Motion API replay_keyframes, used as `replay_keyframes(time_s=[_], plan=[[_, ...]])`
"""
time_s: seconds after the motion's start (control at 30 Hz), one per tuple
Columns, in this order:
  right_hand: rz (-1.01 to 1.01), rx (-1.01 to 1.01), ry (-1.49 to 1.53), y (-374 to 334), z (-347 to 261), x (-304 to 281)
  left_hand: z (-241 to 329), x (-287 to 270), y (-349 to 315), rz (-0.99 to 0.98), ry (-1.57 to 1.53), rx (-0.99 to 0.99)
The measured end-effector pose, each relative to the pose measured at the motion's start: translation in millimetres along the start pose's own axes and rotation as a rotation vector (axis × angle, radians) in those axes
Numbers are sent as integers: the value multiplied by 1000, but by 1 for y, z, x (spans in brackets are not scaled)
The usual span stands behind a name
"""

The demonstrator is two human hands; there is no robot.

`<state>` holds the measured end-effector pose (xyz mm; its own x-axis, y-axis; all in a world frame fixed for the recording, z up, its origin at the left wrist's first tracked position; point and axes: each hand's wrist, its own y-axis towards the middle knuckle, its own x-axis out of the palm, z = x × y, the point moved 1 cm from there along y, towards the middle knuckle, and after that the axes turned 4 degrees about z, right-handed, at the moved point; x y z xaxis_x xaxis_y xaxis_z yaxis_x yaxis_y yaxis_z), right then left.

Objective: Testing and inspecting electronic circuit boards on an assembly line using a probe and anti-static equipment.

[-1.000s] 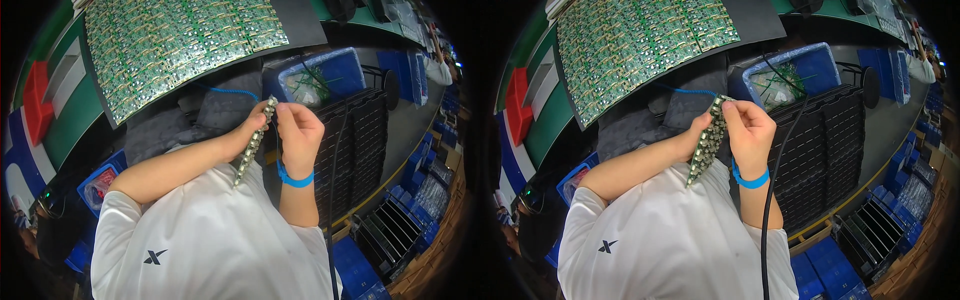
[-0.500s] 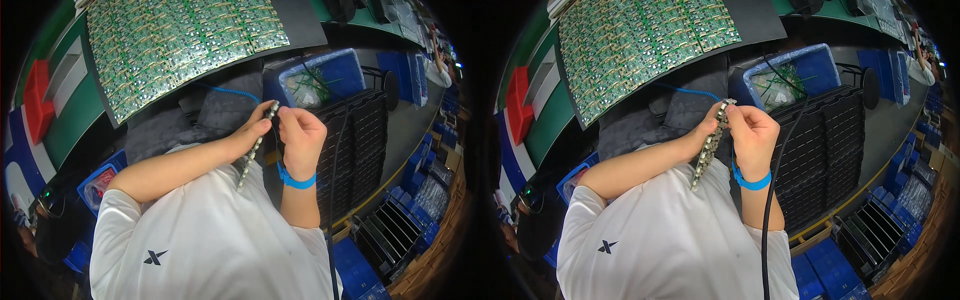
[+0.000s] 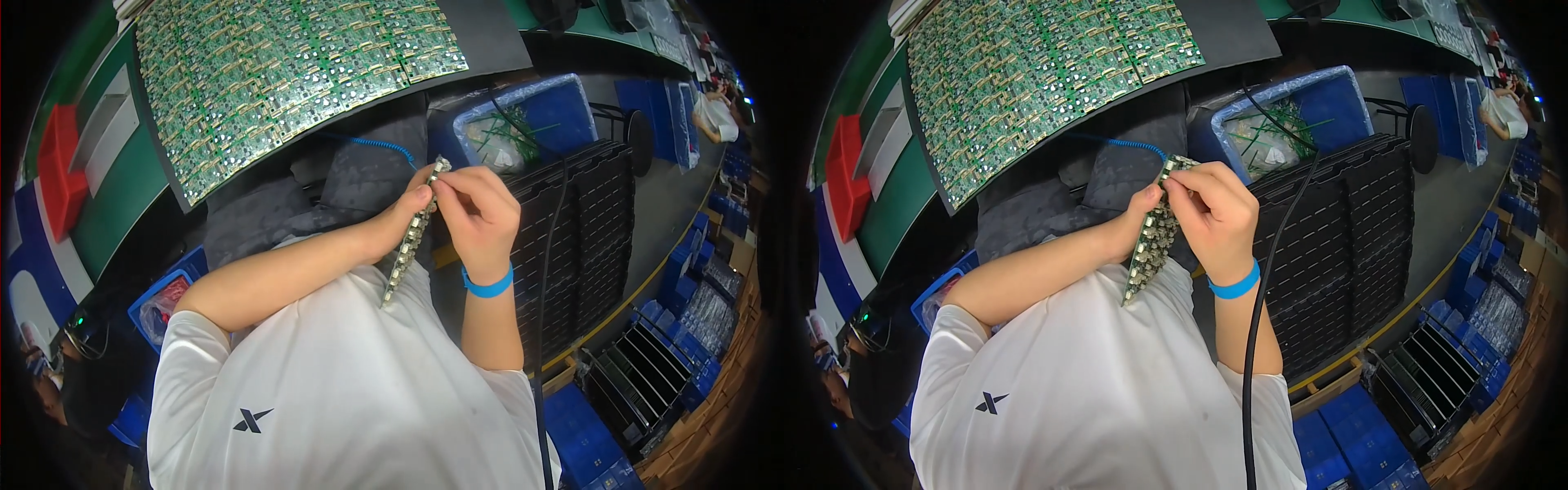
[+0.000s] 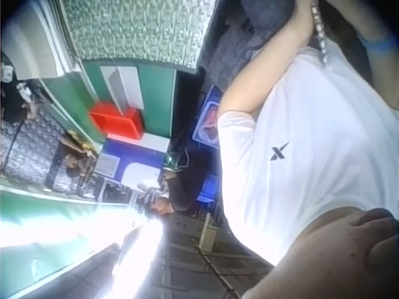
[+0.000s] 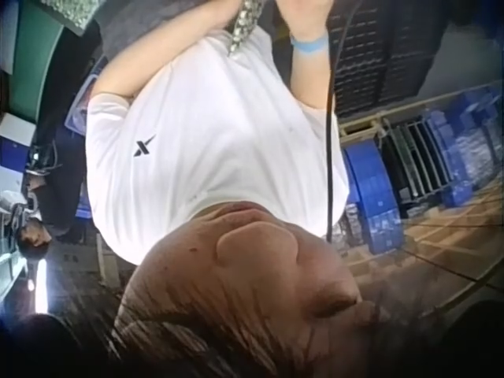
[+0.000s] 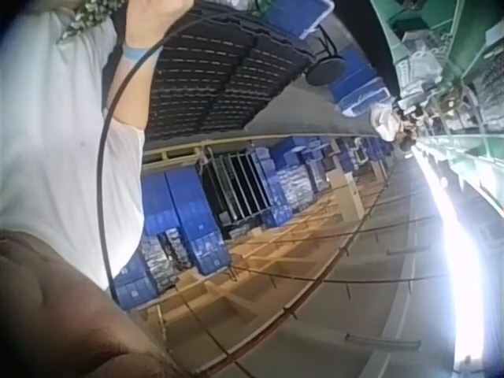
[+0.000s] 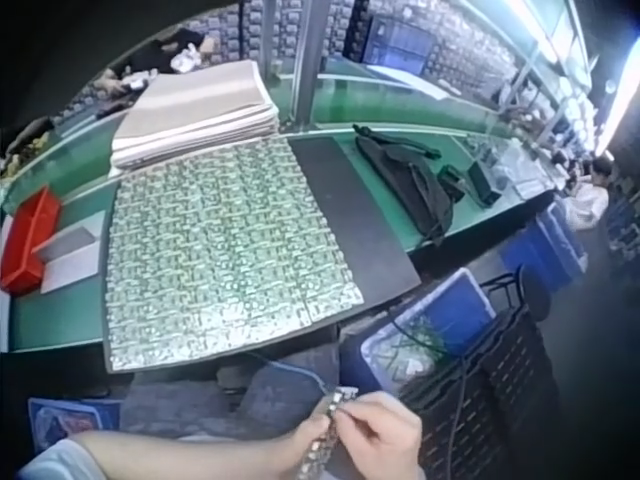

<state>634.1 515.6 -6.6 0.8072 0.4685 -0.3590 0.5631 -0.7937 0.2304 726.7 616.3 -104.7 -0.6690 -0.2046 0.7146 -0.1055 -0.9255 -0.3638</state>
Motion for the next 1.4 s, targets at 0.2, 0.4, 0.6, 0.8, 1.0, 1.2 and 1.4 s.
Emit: replay_keyframes(time_s=[0.2, 0.4, 0.6, 0.8, 1.0, 1.2, 1.4], plan=[[-64, -200, -109, 4, 2, -9, 4, 4, -2, -18, 29, -5], [51, -247, -258, 6, 10, -29, 3, 5, -4, 187, 70, -78], [10, 34, -114, 3, 4, -22, 8, 9, -3, 75, 40, -66], [-90, -35, -24, -1, 13, -12, 4, 6, -3, -21, 3, -32], [-136, -104, -92, 2, 17, -13, -4, 1, -4, 50, 4, -170], [-115, -208, -205, -2, 23, -7, 4, 9, -6, 94, -87, -275], [34, -220, -311, -4, 33, -19, 5, 6, -5, 161, -196, -234]])
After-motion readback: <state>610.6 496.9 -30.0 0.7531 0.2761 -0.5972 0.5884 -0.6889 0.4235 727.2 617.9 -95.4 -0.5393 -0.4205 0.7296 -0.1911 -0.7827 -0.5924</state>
